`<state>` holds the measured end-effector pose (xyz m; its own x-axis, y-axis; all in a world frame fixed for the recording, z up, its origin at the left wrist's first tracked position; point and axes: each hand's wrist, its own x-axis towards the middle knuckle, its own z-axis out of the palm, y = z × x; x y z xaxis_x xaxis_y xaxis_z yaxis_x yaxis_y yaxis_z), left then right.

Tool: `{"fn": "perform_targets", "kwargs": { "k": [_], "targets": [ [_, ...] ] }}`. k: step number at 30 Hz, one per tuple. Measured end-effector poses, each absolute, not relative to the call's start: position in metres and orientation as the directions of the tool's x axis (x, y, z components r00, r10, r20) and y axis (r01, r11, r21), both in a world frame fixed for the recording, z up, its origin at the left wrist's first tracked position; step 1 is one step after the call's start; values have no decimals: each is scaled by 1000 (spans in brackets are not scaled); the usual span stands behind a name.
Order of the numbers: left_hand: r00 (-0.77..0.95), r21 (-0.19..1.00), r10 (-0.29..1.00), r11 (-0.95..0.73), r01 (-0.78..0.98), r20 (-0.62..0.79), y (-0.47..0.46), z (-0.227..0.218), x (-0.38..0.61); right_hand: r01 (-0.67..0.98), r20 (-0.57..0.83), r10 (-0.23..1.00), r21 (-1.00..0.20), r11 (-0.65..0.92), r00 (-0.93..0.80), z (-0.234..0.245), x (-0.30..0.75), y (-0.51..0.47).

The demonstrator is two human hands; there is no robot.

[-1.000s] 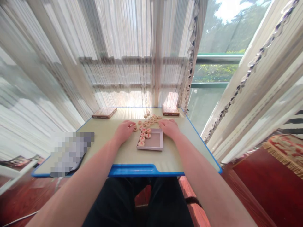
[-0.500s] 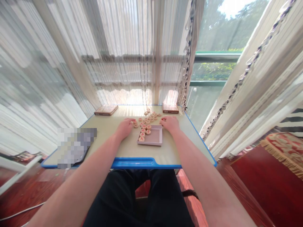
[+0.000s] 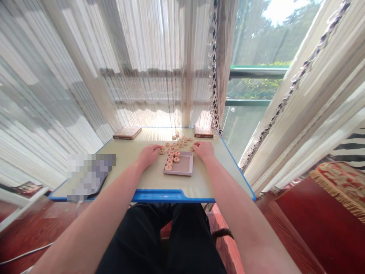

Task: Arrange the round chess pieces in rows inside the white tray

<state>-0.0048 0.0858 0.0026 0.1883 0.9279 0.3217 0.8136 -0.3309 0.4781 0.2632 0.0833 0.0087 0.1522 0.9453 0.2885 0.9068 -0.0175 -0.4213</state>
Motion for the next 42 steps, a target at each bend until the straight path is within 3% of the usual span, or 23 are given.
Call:
{"fn": "perform_targets", "kwargs": {
  "k": [11,21,23,25,30,37,42],
  "targets": [
    [117,490,943,-265,830,311,86,-2,-6,879,246,906,-424,-219,345,13,278,81],
    [94,494,953,-232,838,287,83,2,-5,866,255,898,-450,-218,359,14,277,77],
    [92,494,955,-228,839,283,81,3,-4,839,326,872,-522,-158,366,15,277,77],
    [94,485,955,-225,845,280,81,4,-4,826,429,859,-563,13,278,19,274,74],
    [97,487,953,-232,842,286,83,3,-4,784,606,786,-426,451,-123,31,247,47],
    [115,505,944,-265,821,309,83,1,-5,700,485,825,-481,528,-289,28,227,30],
    [92,526,952,-239,816,291,82,1,-6,774,418,829,-353,526,-372,29,234,31]
  ]
}}
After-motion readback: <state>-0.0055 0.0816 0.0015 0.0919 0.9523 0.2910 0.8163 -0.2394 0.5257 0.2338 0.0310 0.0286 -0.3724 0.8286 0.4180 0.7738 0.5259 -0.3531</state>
